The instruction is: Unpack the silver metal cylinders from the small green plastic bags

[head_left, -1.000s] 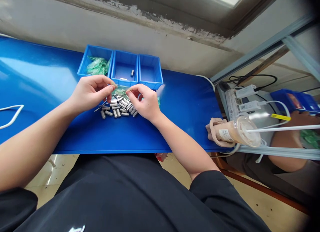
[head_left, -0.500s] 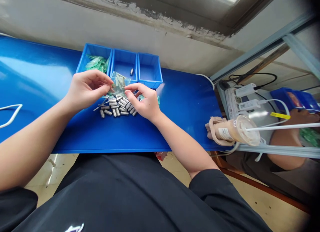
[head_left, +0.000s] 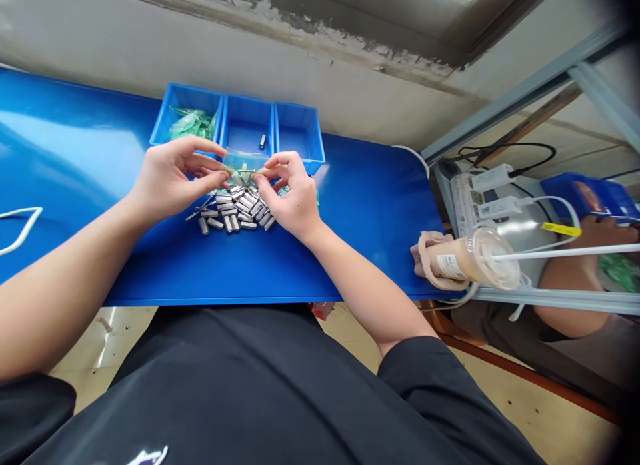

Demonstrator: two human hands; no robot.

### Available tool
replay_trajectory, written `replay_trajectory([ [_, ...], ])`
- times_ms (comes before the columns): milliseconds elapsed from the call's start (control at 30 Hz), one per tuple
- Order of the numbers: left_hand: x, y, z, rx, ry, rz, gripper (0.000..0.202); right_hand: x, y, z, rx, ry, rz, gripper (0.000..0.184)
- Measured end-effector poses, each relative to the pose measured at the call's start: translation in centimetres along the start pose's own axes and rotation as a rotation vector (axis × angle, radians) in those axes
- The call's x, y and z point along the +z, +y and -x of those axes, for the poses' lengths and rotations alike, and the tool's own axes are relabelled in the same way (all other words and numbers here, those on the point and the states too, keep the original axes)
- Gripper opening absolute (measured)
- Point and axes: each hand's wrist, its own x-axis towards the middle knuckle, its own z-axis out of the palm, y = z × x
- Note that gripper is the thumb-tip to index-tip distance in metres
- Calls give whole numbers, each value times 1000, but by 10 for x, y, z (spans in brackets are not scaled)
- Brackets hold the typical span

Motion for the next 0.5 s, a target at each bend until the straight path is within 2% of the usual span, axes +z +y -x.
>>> replay_trajectory([
  [233,0,-1,-1,5,13,20,35,-1,-2,0,48,-27,2,30],
  [500,-2,1,-2,26,13,-78,40,-2,-4,1,69,-30,23,30],
])
